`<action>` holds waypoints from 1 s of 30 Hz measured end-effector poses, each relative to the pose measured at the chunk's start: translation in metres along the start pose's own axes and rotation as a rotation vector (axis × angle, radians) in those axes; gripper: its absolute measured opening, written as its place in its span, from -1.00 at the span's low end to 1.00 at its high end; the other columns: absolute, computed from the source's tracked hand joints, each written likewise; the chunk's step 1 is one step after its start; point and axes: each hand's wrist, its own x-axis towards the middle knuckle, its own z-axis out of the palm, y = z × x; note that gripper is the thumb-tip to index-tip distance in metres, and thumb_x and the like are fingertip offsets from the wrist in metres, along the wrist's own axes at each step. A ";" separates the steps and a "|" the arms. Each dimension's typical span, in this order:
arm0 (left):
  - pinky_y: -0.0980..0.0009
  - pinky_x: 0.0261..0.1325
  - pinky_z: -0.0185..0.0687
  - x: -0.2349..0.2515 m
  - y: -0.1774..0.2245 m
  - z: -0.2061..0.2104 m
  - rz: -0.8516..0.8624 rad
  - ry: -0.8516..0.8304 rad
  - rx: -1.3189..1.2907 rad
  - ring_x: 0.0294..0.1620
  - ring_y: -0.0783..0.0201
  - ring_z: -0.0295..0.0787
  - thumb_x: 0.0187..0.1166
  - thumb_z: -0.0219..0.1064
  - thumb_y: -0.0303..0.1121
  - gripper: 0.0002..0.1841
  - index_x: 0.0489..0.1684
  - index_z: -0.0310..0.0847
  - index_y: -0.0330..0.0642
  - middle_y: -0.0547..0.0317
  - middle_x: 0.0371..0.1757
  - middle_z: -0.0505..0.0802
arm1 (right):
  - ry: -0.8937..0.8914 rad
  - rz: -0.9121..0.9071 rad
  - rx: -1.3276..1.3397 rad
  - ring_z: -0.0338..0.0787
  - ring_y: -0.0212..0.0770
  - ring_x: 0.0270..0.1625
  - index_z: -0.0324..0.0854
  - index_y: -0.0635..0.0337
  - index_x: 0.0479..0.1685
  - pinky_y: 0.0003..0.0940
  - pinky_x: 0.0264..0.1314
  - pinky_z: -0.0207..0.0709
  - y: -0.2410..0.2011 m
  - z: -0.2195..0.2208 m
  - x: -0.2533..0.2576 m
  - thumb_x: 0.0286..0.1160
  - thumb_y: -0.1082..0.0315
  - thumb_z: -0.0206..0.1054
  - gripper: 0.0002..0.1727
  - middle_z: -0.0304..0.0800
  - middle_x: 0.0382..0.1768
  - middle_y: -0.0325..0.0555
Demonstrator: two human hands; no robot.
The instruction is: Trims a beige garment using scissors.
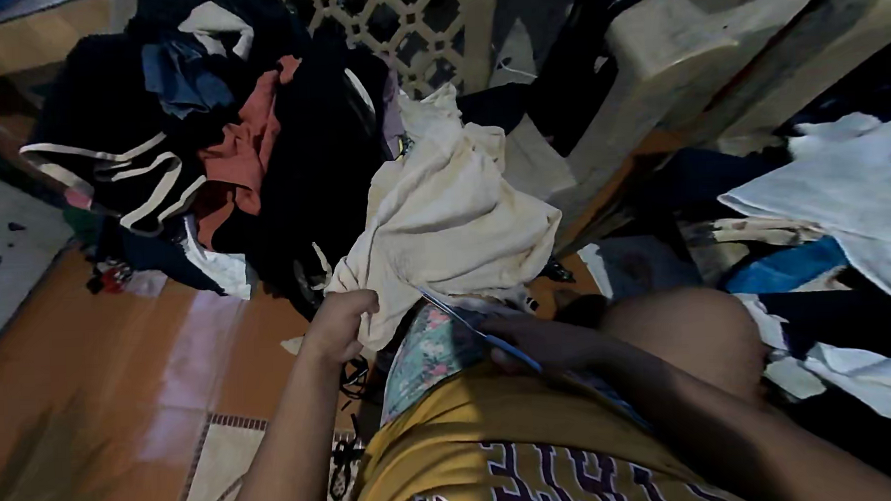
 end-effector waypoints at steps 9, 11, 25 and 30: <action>0.42 -0.21 0.82 -0.004 0.009 -0.021 0.032 0.000 -0.048 -0.35 0.42 0.85 0.19 0.05 -0.68 -0.71 -0.27 0.55 -0.13 0.27 -0.40 0.87 | -0.065 -0.054 -0.046 0.54 -0.51 -0.33 0.55 0.29 0.13 -0.45 -0.21 0.48 -0.003 -0.012 0.036 0.45 -0.19 0.28 -0.35 0.60 -0.34 -0.30; 0.41 -0.21 0.82 -0.004 0.010 -0.025 0.049 -0.002 -0.085 -0.35 0.40 0.85 0.15 0.05 -0.69 -0.70 -0.31 0.57 -0.12 0.26 -0.40 0.88 | -0.088 -0.045 -0.039 0.51 -0.53 -0.36 0.54 0.26 0.11 -0.50 -0.25 0.45 -0.008 -0.014 0.041 0.49 -0.08 0.30 -0.45 0.57 -0.36 -0.33; 0.40 -0.13 0.84 0.022 0.000 -0.029 0.196 -0.349 -0.438 -0.28 0.37 0.91 0.04 0.32 -0.58 -0.74 -0.42 0.81 0.01 0.19 -0.32 0.94 | -0.034 -0.200 0.138 0.58 -0.71 -0.42 0.58 -0.01 -0.05 -0.73 -0.36 0.47 0.005 -0.010 0.026 -0.07 -0.73 0.30 -0.05 0.65 -0.41 -0.58; 0.40 -0.09 0.84 0.025 0.005 -0.021 0.198 -0.434 -0.435 -0.23 0.37 0.91 0.07 0.37 -0.57 -0.74 -0.36 0.84 -0.01 0.18 -0.28 0.94 | -0.059 -0.417 0.295 0.59 -0.74 -0.45 0.62 -0.20 -0.23 -0.76 -0.39 0.47 0.013 -0.011 0.032 0.27 -0.50 0.34 -0.43 0.66 -0.46 -0.67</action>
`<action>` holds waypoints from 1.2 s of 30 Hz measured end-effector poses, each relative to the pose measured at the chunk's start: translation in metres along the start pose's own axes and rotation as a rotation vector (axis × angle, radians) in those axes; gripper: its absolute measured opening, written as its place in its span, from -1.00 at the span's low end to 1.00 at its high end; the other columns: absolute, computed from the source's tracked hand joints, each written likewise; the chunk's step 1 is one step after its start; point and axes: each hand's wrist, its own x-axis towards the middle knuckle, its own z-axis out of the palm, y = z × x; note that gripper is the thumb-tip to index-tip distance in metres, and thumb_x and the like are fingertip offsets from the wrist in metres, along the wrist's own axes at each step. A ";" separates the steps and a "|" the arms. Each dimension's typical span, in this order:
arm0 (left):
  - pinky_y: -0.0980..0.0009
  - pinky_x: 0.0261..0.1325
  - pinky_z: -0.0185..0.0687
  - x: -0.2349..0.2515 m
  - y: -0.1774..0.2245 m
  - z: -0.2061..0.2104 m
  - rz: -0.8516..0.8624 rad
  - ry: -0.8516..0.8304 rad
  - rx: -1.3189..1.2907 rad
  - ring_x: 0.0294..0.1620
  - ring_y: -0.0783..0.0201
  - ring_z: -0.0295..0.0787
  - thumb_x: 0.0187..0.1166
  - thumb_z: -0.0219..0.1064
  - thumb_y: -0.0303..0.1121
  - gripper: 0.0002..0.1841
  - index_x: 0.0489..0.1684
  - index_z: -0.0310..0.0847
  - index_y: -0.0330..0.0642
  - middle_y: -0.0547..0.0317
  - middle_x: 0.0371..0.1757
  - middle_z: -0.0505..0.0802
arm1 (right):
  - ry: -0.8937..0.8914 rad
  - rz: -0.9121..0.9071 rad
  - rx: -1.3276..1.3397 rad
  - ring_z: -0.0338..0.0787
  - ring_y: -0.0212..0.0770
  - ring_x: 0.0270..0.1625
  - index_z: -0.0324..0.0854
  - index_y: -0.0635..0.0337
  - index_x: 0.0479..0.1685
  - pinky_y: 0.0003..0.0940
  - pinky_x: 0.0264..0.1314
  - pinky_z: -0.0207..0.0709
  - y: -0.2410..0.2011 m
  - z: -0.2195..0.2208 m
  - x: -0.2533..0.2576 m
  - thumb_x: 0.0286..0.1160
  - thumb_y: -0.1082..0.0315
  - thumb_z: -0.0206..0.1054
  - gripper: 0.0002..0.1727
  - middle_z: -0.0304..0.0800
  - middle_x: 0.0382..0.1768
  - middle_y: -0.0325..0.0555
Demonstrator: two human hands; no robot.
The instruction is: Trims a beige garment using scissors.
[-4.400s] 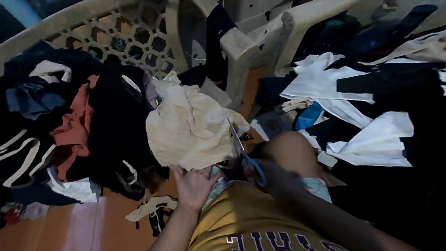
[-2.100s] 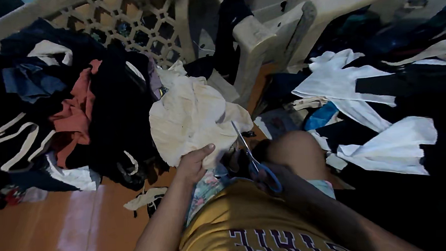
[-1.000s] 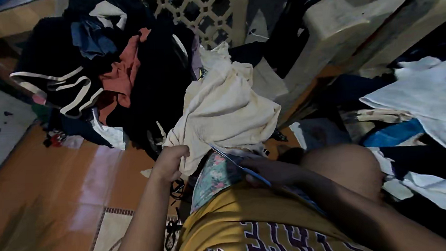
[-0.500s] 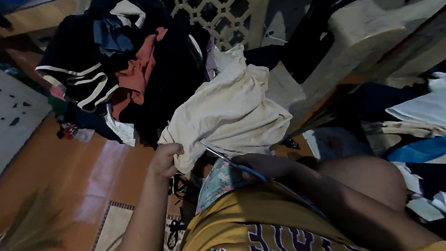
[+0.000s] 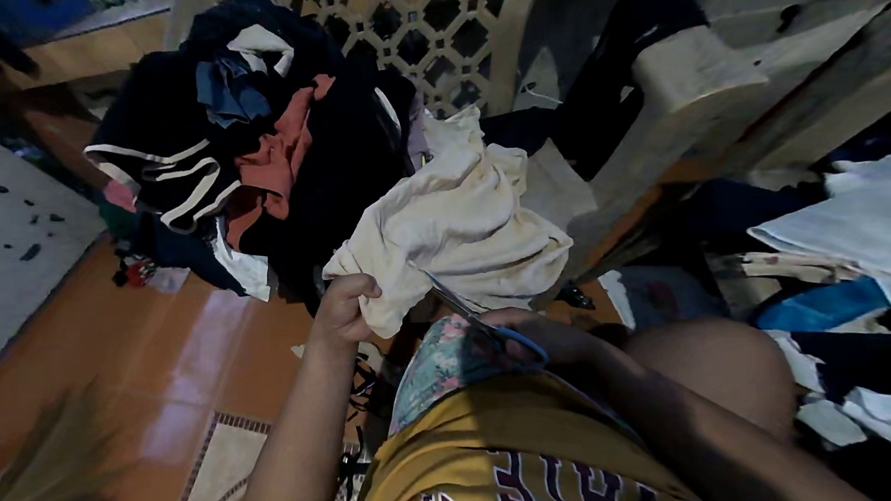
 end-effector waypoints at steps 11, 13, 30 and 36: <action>0.44 -0.14 0.83 0.006 0.003 0.013 0.012 -0.032 0.029 -0.28 0.40 0.90 0.04 0.35 -0.58 -0.74 -0.41 0.84 0.01 0.22 -0.33 0.94 | -0.009 -0.147 0.040 0.55 -0.76 -0.46 0.65 -0.23 -0.26 -0.78 -0.42 0.43 0.001 -0.002 -0.017 0.49 -0.29 0.33 -0.63 0.64 -0.46 -0.68; 0.44 -0.12 0.83 0.007 0.002 0.016 0.006 -0.061 0.023 -0.27 0.40 0.90 0.06 0.35 -0.58 -0.74 -0.40 0.85 0.01 0.22 -0.32 0.94 | 0.020 -0.149 0.032 0.54 -0.77 -0.45 0.66 -0.24 -0.27 -0.79 -0.42 0.40 0.002 0.001 -0.020 0.46 -0.30 0.35 -0.63 0.63 -0.46 -0.70; 0.44 -0.05 0.83 0.011 0.000 0.047 -0.021 -0.187 0.120 -0.19 0.43 0.90 0.04 0.33 -0.62 -0.66 -0.29 0.85 0.02 0.25 -0.23 0.95 | 0.101 -0.105 -0.046 0.54 -0.73 -0.32 0.54 -0.12 -0.02 -0.78 -0.30 0.41 -0.016 0.025 -0.031 0.33 -0.53 0.24 -0.33 0.60 -0.34 -0.61; 0.32 0.00 0.86 0.019 0.002 0.052 -0.030 0.032 0.188 -0.18 0.31 0.92 0.23 0.62 -0.40 -0.71 -0.10 0.75 -0.06 0.15 -0.22 0.94 | 0.192 -0.082 0.023 0.60 -0.68 -0.27 0.54 -0.12 0.03 -0.73 -0.23 0.48 -0.017 0.029 -0.036 0.22 -0.54 0.33 -0.28 0.64 -0.27 -0.60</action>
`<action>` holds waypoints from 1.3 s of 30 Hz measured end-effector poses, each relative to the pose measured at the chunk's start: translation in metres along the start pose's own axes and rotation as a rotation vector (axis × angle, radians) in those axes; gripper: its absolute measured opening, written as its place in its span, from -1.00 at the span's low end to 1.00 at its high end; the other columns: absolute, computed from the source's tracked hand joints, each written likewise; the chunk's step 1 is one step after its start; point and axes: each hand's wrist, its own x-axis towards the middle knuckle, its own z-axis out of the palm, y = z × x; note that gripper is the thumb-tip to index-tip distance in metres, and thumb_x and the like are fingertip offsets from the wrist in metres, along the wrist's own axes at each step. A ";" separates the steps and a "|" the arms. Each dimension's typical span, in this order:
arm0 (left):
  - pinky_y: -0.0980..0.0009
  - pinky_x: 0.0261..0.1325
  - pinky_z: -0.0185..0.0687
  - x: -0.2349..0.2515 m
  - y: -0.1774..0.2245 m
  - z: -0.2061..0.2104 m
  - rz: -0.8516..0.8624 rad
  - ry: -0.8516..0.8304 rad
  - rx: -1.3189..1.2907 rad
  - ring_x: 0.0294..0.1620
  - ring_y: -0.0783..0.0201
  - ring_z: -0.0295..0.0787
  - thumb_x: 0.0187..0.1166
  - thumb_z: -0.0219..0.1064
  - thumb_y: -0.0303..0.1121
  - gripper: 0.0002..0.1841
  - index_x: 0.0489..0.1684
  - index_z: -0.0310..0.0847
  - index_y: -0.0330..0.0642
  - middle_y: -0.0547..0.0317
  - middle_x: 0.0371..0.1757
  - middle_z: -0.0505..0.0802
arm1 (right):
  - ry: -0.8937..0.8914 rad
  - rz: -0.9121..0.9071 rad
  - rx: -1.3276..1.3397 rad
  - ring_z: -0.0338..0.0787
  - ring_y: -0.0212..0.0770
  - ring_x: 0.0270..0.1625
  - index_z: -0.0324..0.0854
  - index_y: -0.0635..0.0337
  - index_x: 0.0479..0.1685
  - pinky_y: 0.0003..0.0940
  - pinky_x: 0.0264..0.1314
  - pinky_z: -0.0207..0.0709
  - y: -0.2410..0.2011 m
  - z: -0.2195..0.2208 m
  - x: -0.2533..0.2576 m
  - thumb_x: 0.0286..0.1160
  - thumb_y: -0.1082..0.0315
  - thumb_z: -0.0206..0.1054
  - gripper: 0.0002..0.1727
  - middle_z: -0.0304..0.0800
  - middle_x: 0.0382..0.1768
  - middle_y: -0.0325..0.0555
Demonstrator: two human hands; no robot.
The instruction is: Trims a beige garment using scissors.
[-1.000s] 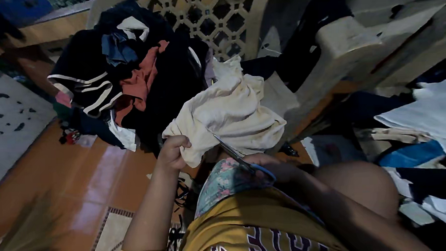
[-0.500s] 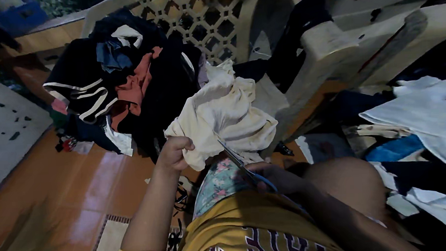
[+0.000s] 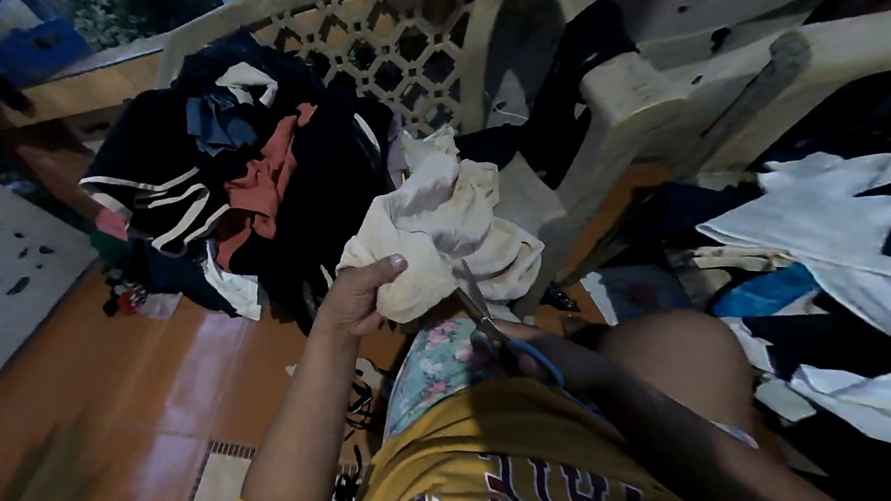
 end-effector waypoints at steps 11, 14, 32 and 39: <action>0.52 -0.70 0.63 -0.008 -0.048 -0.003 -0.532 0.132 -0.360 -0.60 0.34 0.77 0.81 -0.19 0.17 -0.42 -0.07 0.60 -0.12 0.10 -0.41 0.82 | 0.173 0.208 -0.203 0.54 -0.67 -0.33 0.55 0.10 -0.03 -0.69 -0.25 0.43 -0.003 0.009 -0.001 0.19 -0.48 0.37 -0.22 0.59 -0.35 -0.51; 0.45 -0.26 0.82 -0.008 -0.041 0.006 -0.311 0.197 -0.202 -0.31 0.35 0.88 0.70 0.01 -0.46 -0.81 -0.01 0.56 -0.15 0.12 -0.25 0.89 | 0.203 0.220 -0.181 0.53 -0.68 -0.34 0.54 0.07 -0.08 -0.71 -0.28 0.42 -0.007 0.011 -0.001 0.12 -0.52 0.38 -0.21 0.58 -0.36 -0.53; 0.47 -0.16 0.82 -0.004 -0.006 0.032 -0.081 0.277 0.290 -0.33 0.41 0.86 0.47 0.16 -0.69 -0.81 -0.09 0.55 -0.27 0.23 -0.36 0.87 | 0.105 0.105 -0.163 0.54 -0.71 -0.37 0.59 0.01 -0.06 -0.73 -0.32 0.43 -0.001 0.009 -0.003 0.09 -0.66 0.26 -0.12 0.60 -0.39 -0.58; 0.49 -0.06 0.83 -0.003 -0.005 0.023 -0.065 0.146 0.260 -0.23 0.46 0.88 0.23 0.26 -0.76 -0.67 -0.10 0.58 -0.21 0.27 -0.28 0.91 | 0.066 0.063 -0.130 0.54 -0.69 -0.39 0.57 -0.05 -0.10 -0.73 -0.36 0.41 -0.001 0.005 -0.001 0.14 -0.61 0.31 -0.21 0.61 -0.40 -0.57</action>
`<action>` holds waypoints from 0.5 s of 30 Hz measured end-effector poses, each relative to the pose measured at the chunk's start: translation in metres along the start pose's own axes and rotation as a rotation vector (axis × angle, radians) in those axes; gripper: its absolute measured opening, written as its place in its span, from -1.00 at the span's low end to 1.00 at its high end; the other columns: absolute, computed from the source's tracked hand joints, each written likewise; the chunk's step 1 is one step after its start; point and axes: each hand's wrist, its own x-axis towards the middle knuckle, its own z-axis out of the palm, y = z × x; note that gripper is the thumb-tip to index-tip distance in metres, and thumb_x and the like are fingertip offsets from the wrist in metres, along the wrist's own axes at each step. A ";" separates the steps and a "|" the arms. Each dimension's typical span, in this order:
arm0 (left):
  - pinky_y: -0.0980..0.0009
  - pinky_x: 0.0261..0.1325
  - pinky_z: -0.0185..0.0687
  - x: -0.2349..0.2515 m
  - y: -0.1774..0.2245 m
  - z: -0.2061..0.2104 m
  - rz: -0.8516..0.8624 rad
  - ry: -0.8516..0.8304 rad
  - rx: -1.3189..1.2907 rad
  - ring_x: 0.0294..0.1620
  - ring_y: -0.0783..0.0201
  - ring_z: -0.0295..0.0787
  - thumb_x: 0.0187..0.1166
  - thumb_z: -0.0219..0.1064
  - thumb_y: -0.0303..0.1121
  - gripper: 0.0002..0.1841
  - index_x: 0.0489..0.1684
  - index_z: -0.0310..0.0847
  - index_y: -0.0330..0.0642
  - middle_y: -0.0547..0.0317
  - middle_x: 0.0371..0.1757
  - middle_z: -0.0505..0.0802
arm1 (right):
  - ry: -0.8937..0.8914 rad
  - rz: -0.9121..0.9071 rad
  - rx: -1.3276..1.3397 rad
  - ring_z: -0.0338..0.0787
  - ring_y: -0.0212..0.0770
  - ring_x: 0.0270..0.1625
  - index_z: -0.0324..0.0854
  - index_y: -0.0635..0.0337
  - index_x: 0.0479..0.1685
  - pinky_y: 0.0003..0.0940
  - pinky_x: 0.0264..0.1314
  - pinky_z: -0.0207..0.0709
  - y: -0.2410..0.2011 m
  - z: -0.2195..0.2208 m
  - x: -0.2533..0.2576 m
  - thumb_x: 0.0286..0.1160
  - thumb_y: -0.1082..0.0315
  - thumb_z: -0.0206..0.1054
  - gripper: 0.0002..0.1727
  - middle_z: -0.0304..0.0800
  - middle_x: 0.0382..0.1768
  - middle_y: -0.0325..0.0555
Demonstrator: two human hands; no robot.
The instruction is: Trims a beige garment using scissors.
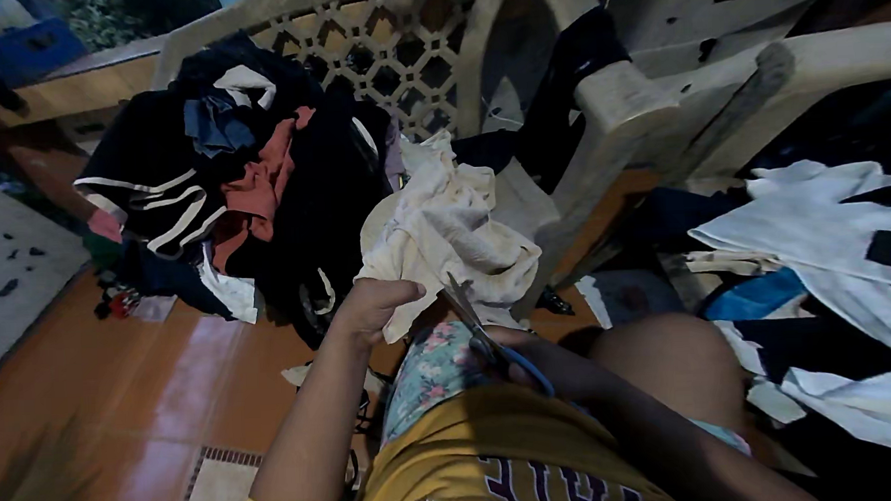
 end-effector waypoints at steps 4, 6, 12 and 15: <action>0.50 -0.10 0.83 0.004 -0.004 -0.009 0.002 -0.146 -0.078 -0.25 0.47 0.88 0.19 0.26 -0.71 -0.68 -0.18 0.65 -0.12 0.29 -0.28 0.93 | -0.024 -0.029 -0.004 0.53 -0.70 -0.40 0.57 -0.05 -0.09 -0.75 -0.36 0.40 -0.001 0.000 0.002 0.20 -0.58 0.30 -0.24 0.60 -0.40 -0.57; 0.55 -0.23 0.80 0.006 -0.006 -0.011 -0.006 -0.211 -0.120 -0.35 0.49 0.86 0.16 0.29 -0.68 -0.70 -0.27 0.71 -0.05 0.30 -0.33 0.93 | -0.024 -0.045 0.005 0.53 -0.72 -0.37 0.57 -0.05 -0.08 -0.77 -0.34 0.40 0.000 -0.001 0.003 0.25 -0.53 0.31 -0.29 0.61 -0.38 -0.58; 0.47 -0.02 0.84 0.009 -0.010 -0.013 -0.005 -0.303 -0.173 -0.19 0.44 0.91 0.15 0.35 -0.67 -0.69 -0.22 0.76 -0.07 0.26 -0.23 0.96 | 0.010 -0.082 0.000 0.57 -0.71 -0.32 0.56 -0.05 -0.01 -0.74 -0.29 0.46 -0.006 0.001 0.004 0.28 -0.51 0.31 -0.29 0.64 -0.33 -0.59; 0.48 -0.03 0.84 0.010 -0.010 -0.010 -0.020 -0.303 -0.150 -0.20 0.45 0.91 0.15 0.34 -0.68 -0.69 -0.22 0.75 -0.07 0.27 -0.24 0.96 | 0.011 -0.099 -0.003 0.57 -0.70 -0.30 0.56 -0.04 -0.02 -0.73 -0.26 0.47 -0.008 0.000 0.006 0.30 -0.51 0.30 -0.29 0.64 -0.31 -0.58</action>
